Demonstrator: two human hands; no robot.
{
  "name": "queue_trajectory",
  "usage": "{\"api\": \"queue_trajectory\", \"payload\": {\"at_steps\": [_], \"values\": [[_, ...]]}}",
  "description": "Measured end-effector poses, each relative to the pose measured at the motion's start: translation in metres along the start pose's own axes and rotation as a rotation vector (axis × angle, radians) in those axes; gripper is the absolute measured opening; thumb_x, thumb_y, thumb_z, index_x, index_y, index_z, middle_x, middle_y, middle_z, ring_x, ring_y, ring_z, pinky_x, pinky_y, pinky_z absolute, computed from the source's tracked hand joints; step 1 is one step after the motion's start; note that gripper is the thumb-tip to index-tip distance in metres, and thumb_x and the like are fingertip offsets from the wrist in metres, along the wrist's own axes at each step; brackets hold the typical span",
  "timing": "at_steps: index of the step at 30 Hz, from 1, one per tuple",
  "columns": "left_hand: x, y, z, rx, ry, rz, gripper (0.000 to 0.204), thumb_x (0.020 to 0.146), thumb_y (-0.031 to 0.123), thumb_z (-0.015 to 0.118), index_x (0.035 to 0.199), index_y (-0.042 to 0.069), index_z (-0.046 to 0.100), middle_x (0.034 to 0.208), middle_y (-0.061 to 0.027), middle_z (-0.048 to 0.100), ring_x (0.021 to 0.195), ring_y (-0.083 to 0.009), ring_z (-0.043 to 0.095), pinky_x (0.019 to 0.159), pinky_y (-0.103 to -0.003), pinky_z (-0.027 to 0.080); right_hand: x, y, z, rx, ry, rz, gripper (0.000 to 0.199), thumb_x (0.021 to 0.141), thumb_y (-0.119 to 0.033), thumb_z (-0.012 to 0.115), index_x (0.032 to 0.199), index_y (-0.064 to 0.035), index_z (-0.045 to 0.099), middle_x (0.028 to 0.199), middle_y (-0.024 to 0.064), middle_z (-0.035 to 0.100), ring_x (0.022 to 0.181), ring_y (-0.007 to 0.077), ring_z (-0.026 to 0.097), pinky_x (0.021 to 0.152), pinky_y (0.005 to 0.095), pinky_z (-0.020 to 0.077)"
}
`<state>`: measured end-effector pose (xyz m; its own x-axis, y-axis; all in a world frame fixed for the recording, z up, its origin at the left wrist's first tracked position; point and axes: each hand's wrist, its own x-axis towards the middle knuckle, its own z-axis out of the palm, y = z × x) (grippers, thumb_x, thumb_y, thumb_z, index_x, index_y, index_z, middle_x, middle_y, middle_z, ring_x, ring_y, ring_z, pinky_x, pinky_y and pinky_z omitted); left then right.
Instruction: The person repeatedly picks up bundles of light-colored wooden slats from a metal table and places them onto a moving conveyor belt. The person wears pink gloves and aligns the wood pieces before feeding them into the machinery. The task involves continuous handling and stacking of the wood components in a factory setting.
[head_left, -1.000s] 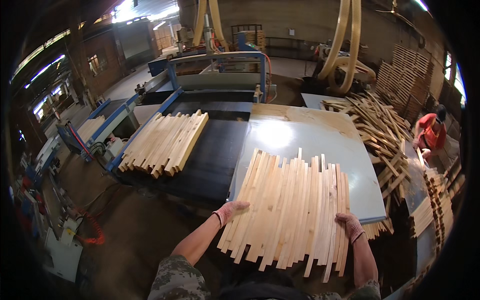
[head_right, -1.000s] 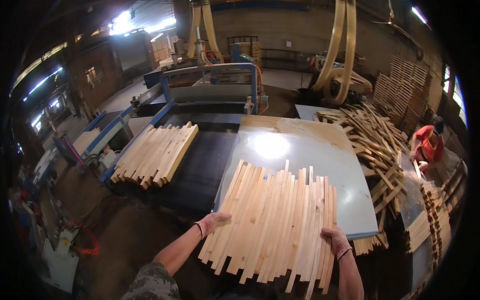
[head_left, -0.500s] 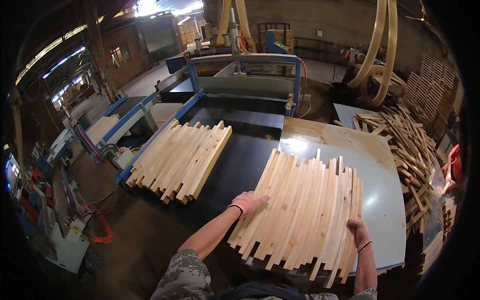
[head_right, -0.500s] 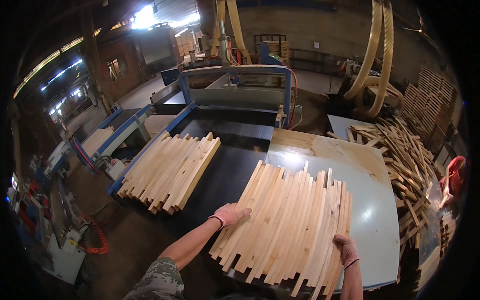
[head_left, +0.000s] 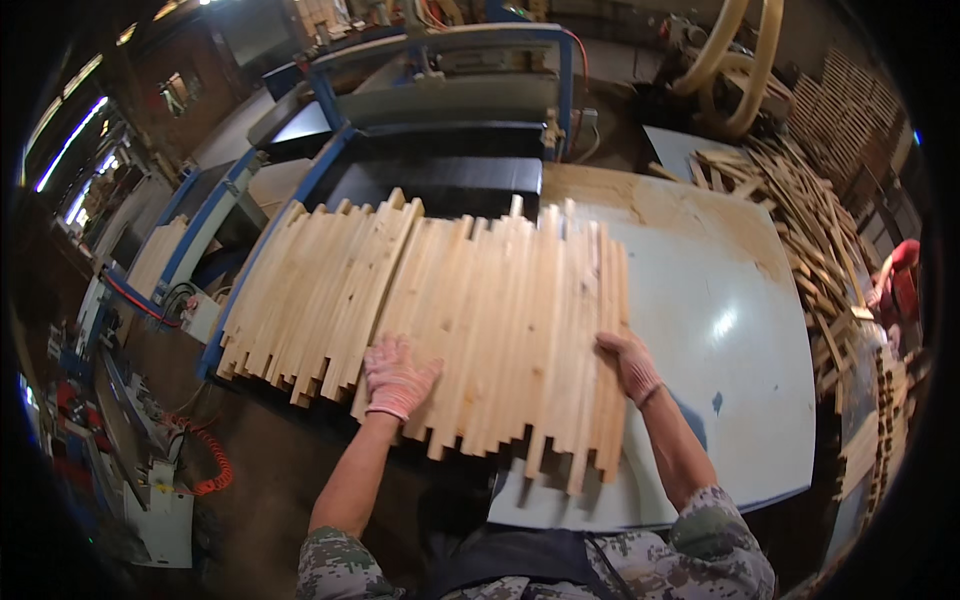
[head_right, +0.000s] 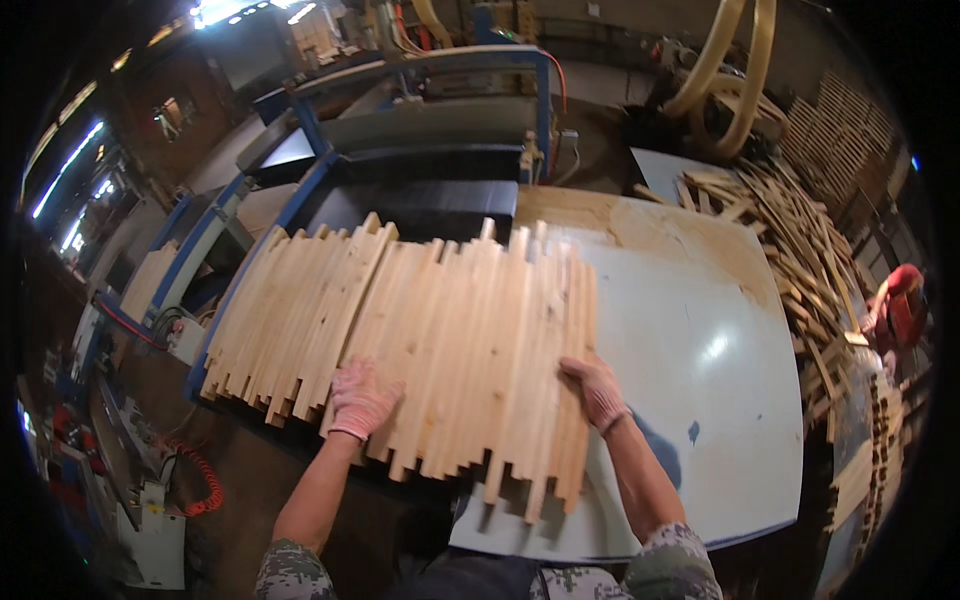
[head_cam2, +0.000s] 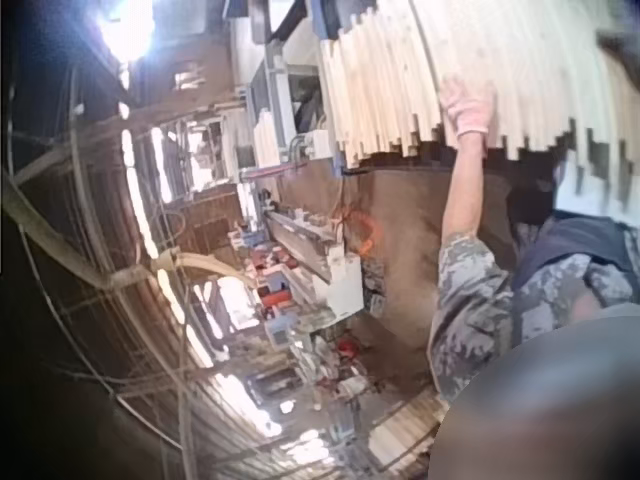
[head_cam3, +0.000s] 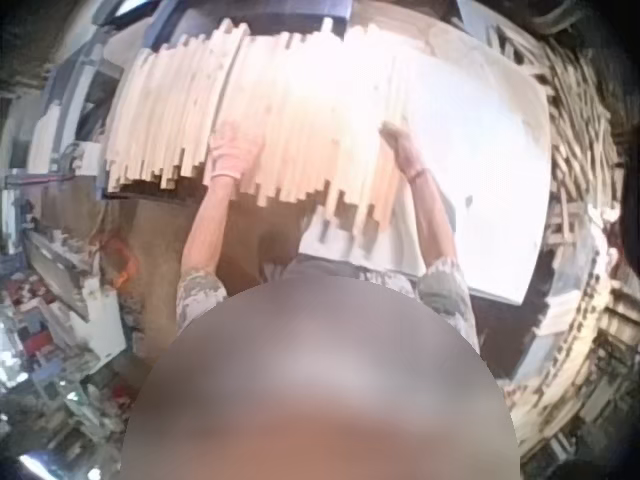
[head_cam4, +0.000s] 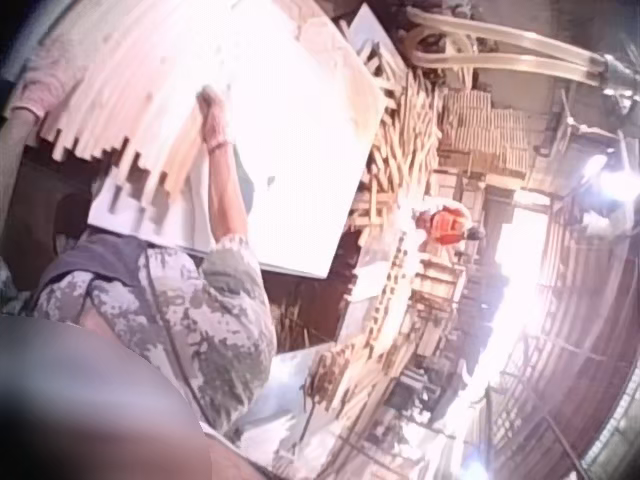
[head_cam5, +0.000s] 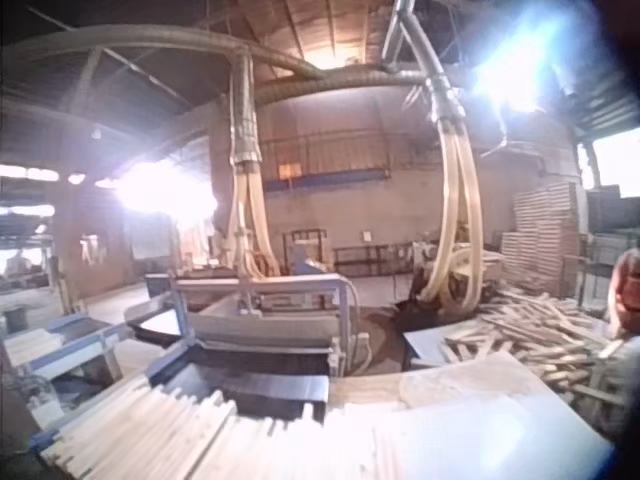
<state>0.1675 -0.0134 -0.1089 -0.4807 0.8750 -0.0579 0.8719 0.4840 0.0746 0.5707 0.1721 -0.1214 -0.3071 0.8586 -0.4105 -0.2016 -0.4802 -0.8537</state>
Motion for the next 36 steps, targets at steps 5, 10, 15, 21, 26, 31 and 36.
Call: {"api": "queue_trajectory", "payload": {"at_steps": [5, 10, 15, 21, 26, 31, 36], "values": [[0.007, -0.013, -0.024, -0.047, 0.003, 0.042, 0.099, 0.097, 0.064, 0.066, 0.168, 0.004, 0.036, 0.174, -0.0323, 0.027, 0.165, -0.0451, 0.020, 0.135, -0.057, 0.010, 0.001, -0.002, 0.029, 0.034, 0.019, 0.020, 0.044, 0.096, -0.021, 0.079, 0.128, 0.0048, 0.064, 0.107, 0.0135, 0.077, 0.086, 0.0220, 0.077, 0.078, 0.0376, 0.0654], [0.018, -0.023, -0.022, -0.049, 0.061, 0.211, 0.099, 0.095, 0.065, 0.066, 0.170, 0.008, 0.035, 0.175, -0.0332, 0.026, 0.164, -0.0491, 0.019, 0.134, -0.059, 0.008, 0.000, -0.014, 0.029, -0.874, 0.246, -0.079, 0.077, 0.095, -0.057, 0.074, 0.145, -0.0006, 0.059, 0.121, 0.0185, 0.076, 0.118, 0.0339, 0.074, 0.104, 0.0464, 0.0574], [0.010, -0.015, -0.030, 0.007, 0.022, 0.215, 0.098, 0.095, 0.071, 0.060, 0.168, 0.009, 0.040, 0.176, -0.0285, 0.027, 0.165, -0.0455, 0.020, 0.134, -0.059, 0.006, -0.028, -0.055, 0.075, -1.344, 0.373, 0.080, 0.101, 0.089, -0.071, 0.070, 0.163, -0.0061, 0.045, 0.163, 0.0287, 0.047, 0.147, 0.0422, 0.052, 0.122, 0.0505, 0.0423], [0.002, -0.014, -0.051, -0.044, 0.028, 0.211, 0.092, 0.093, 0.066, 0.067, 0.162, 0.008, 0.049, 0.172, -0.0262, 0.036, 0.162, -0.0430, 0.027, 0.133, -0.059, 0.010, -0.022, 0.010, 0.164, -1.609, 0.412, -0.424, 0.091, 0.097, -0.055, 0.066, 0.166, -0.0028, 0.039, 0.167, 0.0299, 0.041, 0.158, 0.0429, 0.035, 0.133, 0.0494, 0.0231], [0.001, -0.022, -0.043, -0.110, 0.066, 0.264, 0.097, 0.090, 0.066, 0.070, 0.163, 0.008, 0.047, 0.172, -0.0283, 0.036, 0.162, -0.0455, 0.025, 0.134, -0.058, 0.009, -0.004, 0.030, 0.203, -1.649, 0.531, -0.272, 0.079, 0.103, -0.048, 0.056, 0.169, -0.0091, 0.037, 0.174, 0.0256, 0.032, 0.164, 0.0416, 0.024, 0.135, 0.0530, 0.0140], [0.001, -0.030, -0.044, -0.152, 0.036, 0.285, 0.098, 0.091, 0.068, 0.068, 0.165, 0.008, 0.045, 0.174, -0.0285, 0.033, 0.163, -0.0470, 0.023, 0.134, -0.058, 0.008, -0.001, 0.025, 0.200, -1.605, 0.540, -0.265, 0.077, 0.102, -0.044, 0.054, 0.169, -0.0103, 0.037, 0.173, 0.0226, 0.036, 0.164, 0.0390, 0.026, 0.134, 0.0522, 0.0150], [0.002, -0.027, -0.047, -0.126, 0.022, 0.290, 0.095, 0.092, 0.067, 0.067, 0.165, 0.008, 0.046, 0.174, -0.0288, 0.033, 0.163, -0.0481, 0.024, 0.133, -0.059, 0.009, -0.014, 0.016, 0.167, -1.532, 0.533, -0.299, 0.077, 0.099, -0.040, 0.061, 0.165, -0.0073, 0.042, 0.170, 0.0203, 0.042, 0.161, 0.0352, 0.033, 0.134, 0.0509, 0.0209]]}}
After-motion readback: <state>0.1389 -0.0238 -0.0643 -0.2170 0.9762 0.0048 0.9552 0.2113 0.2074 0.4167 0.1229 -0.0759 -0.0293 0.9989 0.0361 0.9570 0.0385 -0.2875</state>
